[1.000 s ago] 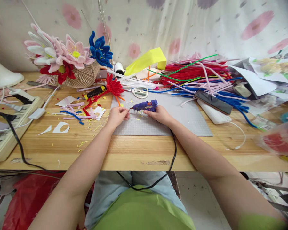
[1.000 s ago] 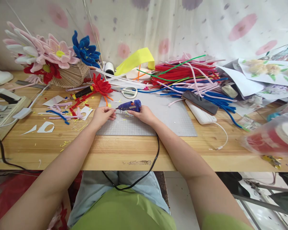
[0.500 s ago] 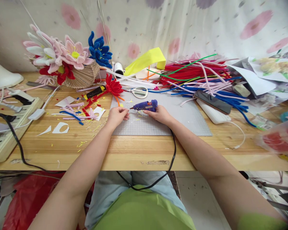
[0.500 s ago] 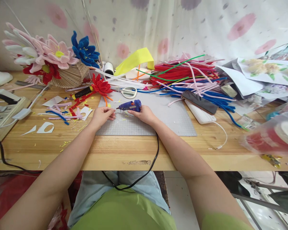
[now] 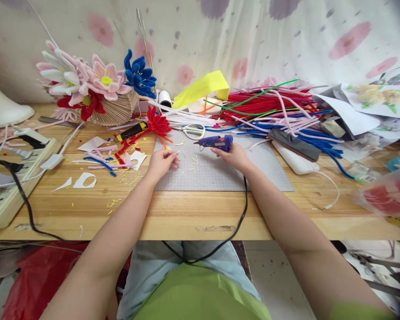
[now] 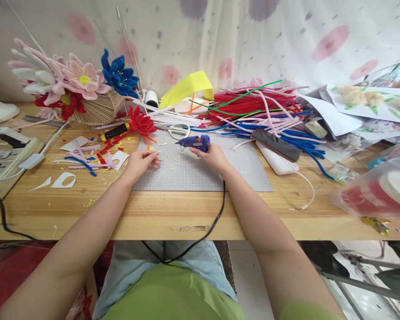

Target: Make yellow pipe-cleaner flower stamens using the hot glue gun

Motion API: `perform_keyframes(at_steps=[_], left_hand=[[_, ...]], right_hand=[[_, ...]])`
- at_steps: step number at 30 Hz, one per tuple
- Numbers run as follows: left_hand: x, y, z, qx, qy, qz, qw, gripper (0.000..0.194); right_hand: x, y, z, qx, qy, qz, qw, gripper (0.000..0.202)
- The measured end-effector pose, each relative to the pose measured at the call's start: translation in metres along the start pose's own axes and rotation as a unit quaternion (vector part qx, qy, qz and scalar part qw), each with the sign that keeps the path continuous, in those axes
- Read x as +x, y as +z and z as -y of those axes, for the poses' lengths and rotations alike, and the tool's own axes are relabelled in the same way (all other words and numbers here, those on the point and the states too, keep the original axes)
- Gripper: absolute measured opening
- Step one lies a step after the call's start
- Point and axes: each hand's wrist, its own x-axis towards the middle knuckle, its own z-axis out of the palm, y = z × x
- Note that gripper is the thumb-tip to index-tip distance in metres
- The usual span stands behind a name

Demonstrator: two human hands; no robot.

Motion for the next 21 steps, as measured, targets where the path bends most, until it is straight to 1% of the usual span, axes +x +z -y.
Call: perform_keyframes(at_steps=[4, 7, 10, 12, 14, 16, 19, 21], left_hand=[[0.001, -0.002, 0.000, -0.017, 0.035, -0.008, 0.999, 0.010], [0.004, -0.007, -0.002, -0.031, 0.062, -0.029, 0.997, 0.012], [0.008, -0.017, -0.006, -0.053, 0.098, -0.076, 0.991, 0.016], [0.012, -0.025, -0.009, -0.075, 0.121, -0.117, 0.983, 0.016], [0.015, -0.032, -0.011, -0.093, 0.131, -0.154, 0.975, 0.015], [0.018, -0.036, -0.013, -0.103, 0.129, -0.177, 0.970, 0.012], [0.019, -0.038, -0.012, -0.104, 0.121, -0.186, 0.970, 0.010], [0.020, -0.038, -0.011, -0.095, 0.118, -0.184, 0.971, 0.009]], right_hand=[[0.005, -0.023, -0.016, -0.015, 0.070, -0.082, 0.994, 0.039], [0.011, -0.032, -0.034, -0.055, 0.087, -0.123, 0.987, 0.042], [0.015, -0.033, -0.047, -0.083, 0.085, -0.133, 0.984, 0.043], [0.015, -0.032, -0.050, -0.087, 0.075, -0.131, 0.985, 0.044], [0.014, -0.034, -0.047, -0.082, 0.045, -0.132, 0.987, 0.046], [0.012, -0.040, -0.039, -0.065, -0.010, -0.150, 0.987, 0.048], [0.008, -0.049, -0.016, -0.044, -0.097, -0.226, 0.968, 0.046], [0.007, -0.048, 0.003, -0.044, -0.138, -0.265, 0.953, 0.040]])
